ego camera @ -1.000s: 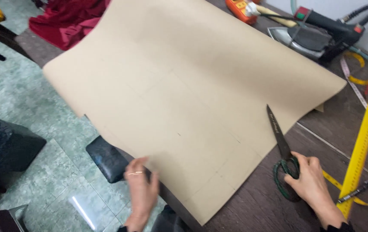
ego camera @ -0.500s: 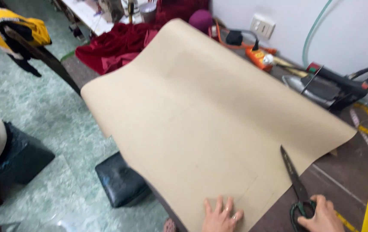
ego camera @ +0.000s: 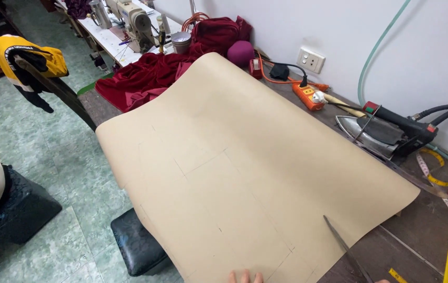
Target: Marking a paper pattern with a pen and cutting it out with scissors on a work table.
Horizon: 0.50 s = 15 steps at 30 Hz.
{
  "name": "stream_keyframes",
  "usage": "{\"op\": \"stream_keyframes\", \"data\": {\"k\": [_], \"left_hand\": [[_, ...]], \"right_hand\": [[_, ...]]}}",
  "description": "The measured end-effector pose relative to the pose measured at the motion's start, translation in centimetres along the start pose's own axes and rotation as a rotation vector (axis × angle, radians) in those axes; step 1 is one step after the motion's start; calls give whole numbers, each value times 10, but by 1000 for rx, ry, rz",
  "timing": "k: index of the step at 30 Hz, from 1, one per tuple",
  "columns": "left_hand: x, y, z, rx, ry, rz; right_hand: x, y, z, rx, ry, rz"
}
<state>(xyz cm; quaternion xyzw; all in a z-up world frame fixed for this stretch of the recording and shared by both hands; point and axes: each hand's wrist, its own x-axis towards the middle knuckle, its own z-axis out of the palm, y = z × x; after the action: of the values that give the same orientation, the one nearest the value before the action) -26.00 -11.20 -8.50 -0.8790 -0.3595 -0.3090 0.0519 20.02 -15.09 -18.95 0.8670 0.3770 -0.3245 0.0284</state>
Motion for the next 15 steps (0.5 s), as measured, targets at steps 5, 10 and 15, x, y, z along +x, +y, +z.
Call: {"op": "stream_keyframes", "data": {"k": [5, 10, 15], "left_hand": [[19, -36, -15, -14, -58, 84], [91, -73, -57, -184, -567, 178], [111, -86, -32, -176, -708, 8]], "right_hand": [[-17, 8, 10, 45, -61, -14], [-187, -12, -49, 78, -148, 96], [-302, -32, -132, 968, -813, -168]]}}
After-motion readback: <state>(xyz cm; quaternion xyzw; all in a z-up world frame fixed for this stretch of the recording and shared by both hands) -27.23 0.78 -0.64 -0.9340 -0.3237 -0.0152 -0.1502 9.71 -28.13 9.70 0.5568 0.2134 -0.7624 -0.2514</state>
